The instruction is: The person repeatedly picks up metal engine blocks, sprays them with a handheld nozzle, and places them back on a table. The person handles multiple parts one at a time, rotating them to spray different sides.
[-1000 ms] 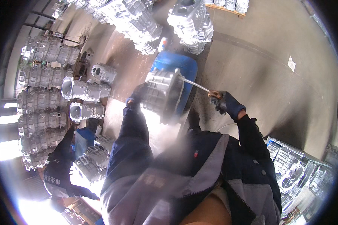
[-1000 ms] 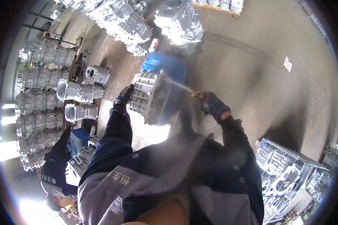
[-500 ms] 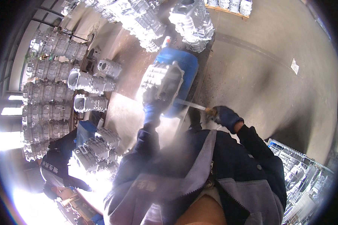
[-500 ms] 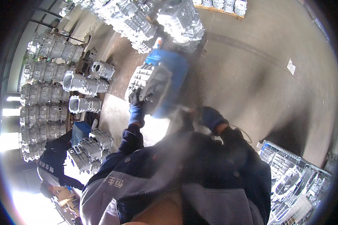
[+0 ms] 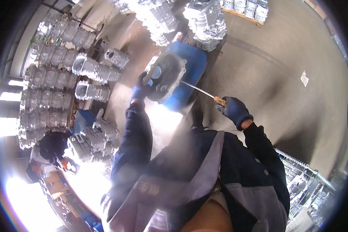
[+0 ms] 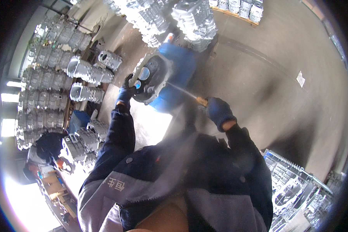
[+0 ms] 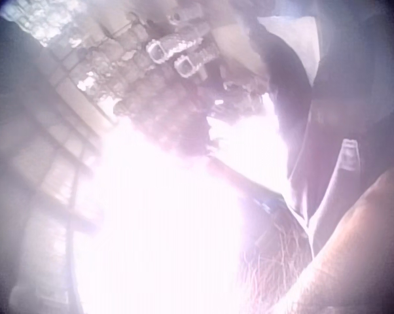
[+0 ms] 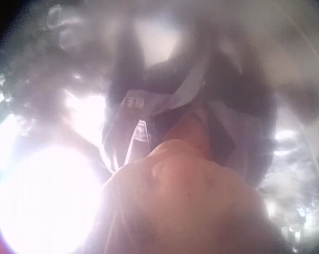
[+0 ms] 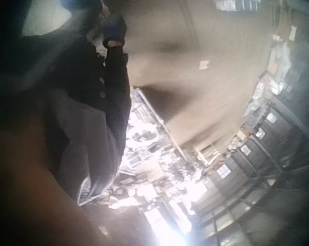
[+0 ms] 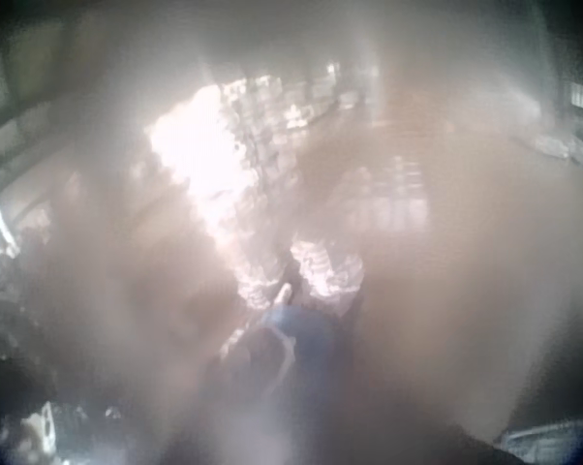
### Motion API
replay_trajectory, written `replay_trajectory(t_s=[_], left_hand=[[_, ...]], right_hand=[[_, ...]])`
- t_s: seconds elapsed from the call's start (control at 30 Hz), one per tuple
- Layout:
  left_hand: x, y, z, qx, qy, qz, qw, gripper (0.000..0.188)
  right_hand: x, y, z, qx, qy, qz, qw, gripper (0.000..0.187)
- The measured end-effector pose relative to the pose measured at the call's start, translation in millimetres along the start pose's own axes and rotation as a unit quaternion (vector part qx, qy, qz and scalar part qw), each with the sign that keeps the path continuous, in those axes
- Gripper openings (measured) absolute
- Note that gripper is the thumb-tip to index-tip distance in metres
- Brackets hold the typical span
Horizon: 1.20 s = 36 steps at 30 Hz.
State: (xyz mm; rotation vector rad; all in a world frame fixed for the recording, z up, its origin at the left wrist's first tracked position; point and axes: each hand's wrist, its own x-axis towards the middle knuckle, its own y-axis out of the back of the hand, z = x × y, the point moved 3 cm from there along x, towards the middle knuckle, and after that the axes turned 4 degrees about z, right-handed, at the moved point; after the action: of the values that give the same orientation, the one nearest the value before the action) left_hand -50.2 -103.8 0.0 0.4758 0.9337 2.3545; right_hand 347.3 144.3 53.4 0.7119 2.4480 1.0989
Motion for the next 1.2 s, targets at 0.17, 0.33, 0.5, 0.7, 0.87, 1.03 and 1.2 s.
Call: replay_trajectory(t_s=[0.17, 0.33, 0.5, 0.7, 0.87, 1.03, 1.2], left_hand=[[5.0, 10.2, -5.7, -0.102, 0.113, -0.036, 0.988, 0.054], [4.9, 22.7, -2.3, -0.235, 0.095, -0.002, 0.967, 0.049], [13.6, 27.9, -19.6, -0.237, 0.146, 0.012, 0.96, 0.052], [19.1, 28.6, -23.4, -0.143, 0.075, 0.037, 0.986, 0.057], [9.7, 13.2, -13.4, -0.279, 0.214, 0.008, 0.936, 0.05], [-11.7, -12.3, 27.7, -0.012, 0.003, 0.046, 0.999, 0.044], [-55.3, -46.0, 83.9, -0.014, 0.044, 0.134, 0.99, 0.048]], right_hand=[[-14.7, -14.9, -24.6, 0.0, 0.113, -0.09, 0.99, 0.04], [4.5, -18.4, -67.6, 0.029, 0.165, -0.11, 0.98, 0.038], [59.9, -3.0, -100.1, 0.075, 0.03, -0.028, 0.996, 0.043], [69.8, 4.5, -87.0, -0.046, -0.037, -0.035, 0.998, 0.05], [72.1, -22.1, -97.3, 0.044, 0.014, -0.161, 0.986, 0.048], [90.9, -37.0, -91.1, 0.017, 0.003, -0.209, 0.978, 0.051], [86.9, -33.6, -47.2, 0.036, -0.017, 0.093, 0.995, 0.044]])
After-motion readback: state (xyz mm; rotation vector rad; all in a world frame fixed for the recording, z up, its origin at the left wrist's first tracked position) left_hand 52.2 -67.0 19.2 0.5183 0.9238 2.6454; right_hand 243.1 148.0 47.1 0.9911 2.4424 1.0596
